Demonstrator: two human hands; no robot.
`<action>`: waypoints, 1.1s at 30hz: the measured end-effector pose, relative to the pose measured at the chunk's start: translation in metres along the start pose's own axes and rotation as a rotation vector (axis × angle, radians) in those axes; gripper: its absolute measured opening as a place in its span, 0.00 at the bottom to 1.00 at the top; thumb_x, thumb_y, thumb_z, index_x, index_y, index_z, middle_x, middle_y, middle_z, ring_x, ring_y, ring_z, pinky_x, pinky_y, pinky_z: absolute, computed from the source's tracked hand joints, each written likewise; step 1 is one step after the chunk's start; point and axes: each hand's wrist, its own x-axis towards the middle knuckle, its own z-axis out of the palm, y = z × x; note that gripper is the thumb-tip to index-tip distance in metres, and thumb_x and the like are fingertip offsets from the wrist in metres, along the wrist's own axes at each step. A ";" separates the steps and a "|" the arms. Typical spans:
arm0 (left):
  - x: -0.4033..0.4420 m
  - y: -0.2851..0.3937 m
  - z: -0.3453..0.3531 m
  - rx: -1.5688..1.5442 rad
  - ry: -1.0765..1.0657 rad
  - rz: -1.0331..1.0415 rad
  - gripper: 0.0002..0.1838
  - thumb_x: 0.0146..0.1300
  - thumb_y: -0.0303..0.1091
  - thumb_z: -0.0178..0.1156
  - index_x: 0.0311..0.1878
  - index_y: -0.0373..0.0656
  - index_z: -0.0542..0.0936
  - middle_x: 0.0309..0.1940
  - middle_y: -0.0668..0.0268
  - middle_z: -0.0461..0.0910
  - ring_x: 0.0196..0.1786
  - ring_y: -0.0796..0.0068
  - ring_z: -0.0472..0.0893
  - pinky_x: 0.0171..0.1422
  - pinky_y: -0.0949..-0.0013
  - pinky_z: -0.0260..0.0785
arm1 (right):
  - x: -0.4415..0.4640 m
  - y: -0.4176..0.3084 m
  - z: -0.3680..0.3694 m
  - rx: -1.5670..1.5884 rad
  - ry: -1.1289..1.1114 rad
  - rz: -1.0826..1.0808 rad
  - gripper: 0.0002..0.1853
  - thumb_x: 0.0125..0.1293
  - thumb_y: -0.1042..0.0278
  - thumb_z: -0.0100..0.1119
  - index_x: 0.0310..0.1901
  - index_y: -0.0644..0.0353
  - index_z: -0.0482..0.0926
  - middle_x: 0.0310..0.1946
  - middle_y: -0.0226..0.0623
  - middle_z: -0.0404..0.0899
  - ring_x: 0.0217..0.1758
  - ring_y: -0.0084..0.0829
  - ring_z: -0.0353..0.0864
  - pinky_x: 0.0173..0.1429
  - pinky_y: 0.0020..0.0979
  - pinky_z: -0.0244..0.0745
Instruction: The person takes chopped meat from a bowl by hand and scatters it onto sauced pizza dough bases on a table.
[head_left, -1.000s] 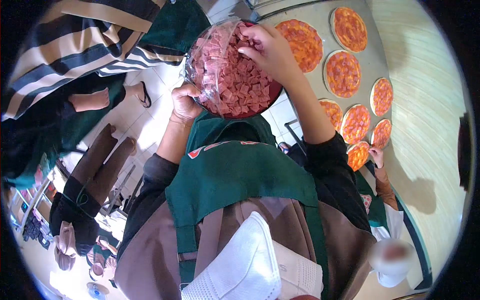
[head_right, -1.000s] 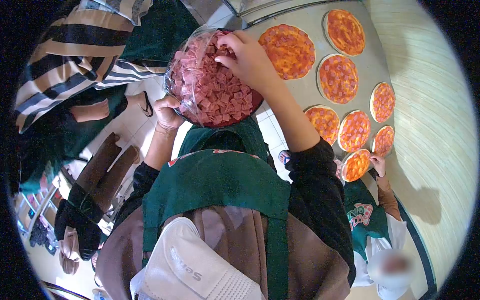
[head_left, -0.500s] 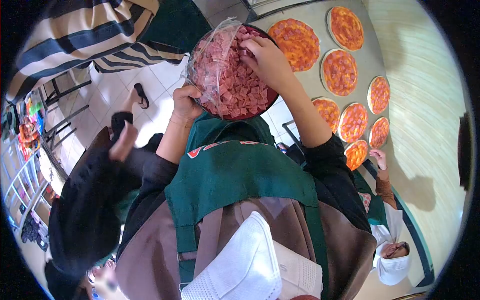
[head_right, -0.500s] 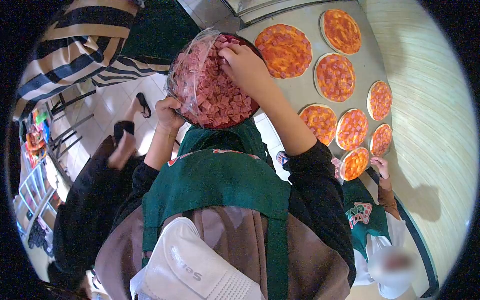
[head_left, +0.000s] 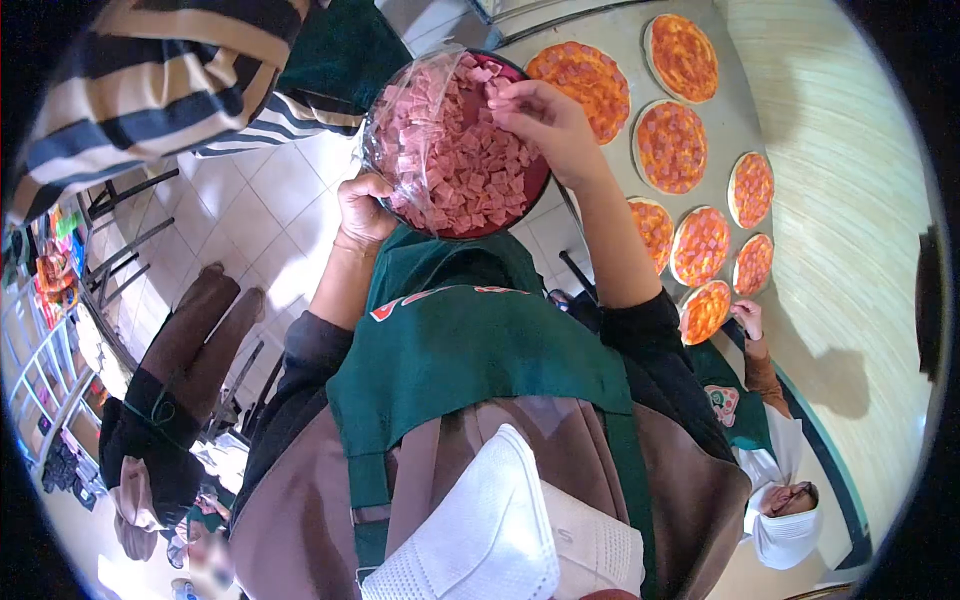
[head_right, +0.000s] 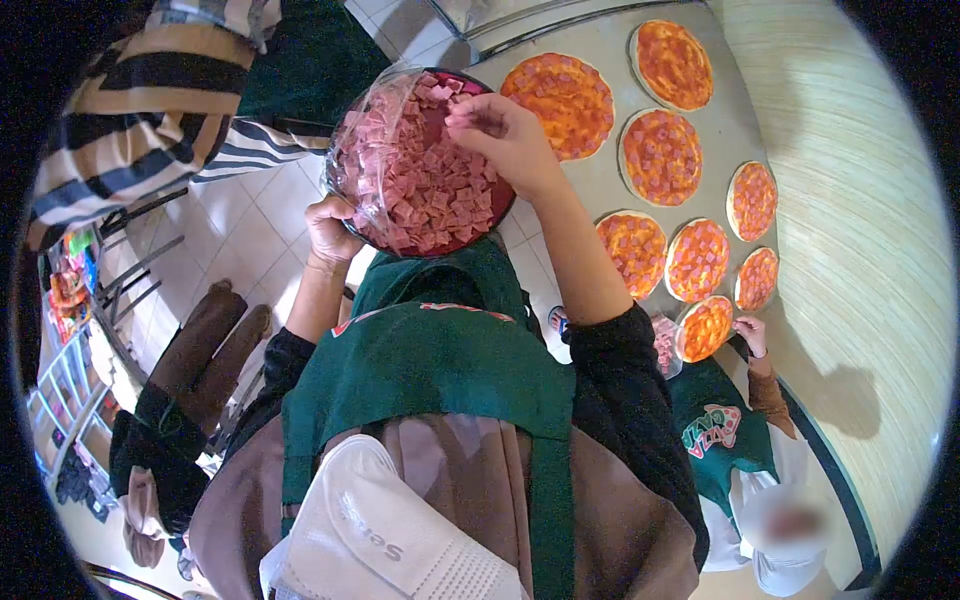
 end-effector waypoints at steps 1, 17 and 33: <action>0.000 0.000 0.000 -0.003 0.014 0.012 0.36 0.28 0.26 0.47 0.52 0.33 0.68 0.47 0.59 0.73 0.50 0.61 0.71 0.61 0.63 0.58 | -0.002 -0.004 -0.003 0.313 0.038 0.082 0.13 0.51 0.82 0.52 0.42 0.66 0.71 0.40 0.37 0.73 0.43 0.28 0.74 0.46 0.27 0.70; -0.006 0.011 -0.009 -0.059 -0.023 0.064 0.36 0.31 0.26 0.47 0.54 0.34 0.65 0.51 0.58 0.70 0.54 0.60 0.69 0.62 0.63 0.56 | 0.012 0.062 -0.113 0.404 0.378 0.179 0.12 0.56 0.80 0.51 0.43 0.67 0.69 0.36 0.38 0.73 0.40 0.28 0.75 0.45 0.24 0.72; -0.012 0.013 -0.015 -0.031 -0.022 0.069 0.38 0.30 0.27 0.47 0.56 0.35 0.63 0.53 0.58 0.68 0.56 0.60 0.67 0.64 0.62 0.54 | 0.015 0.091 -0.134 -0.211 0.457 0.167 0.11 0.55 0.75 0.56 0.40 0.69 0.74 0.31 0.36 0.77 0.33 0.24 0.76 0.39 0.21 0.72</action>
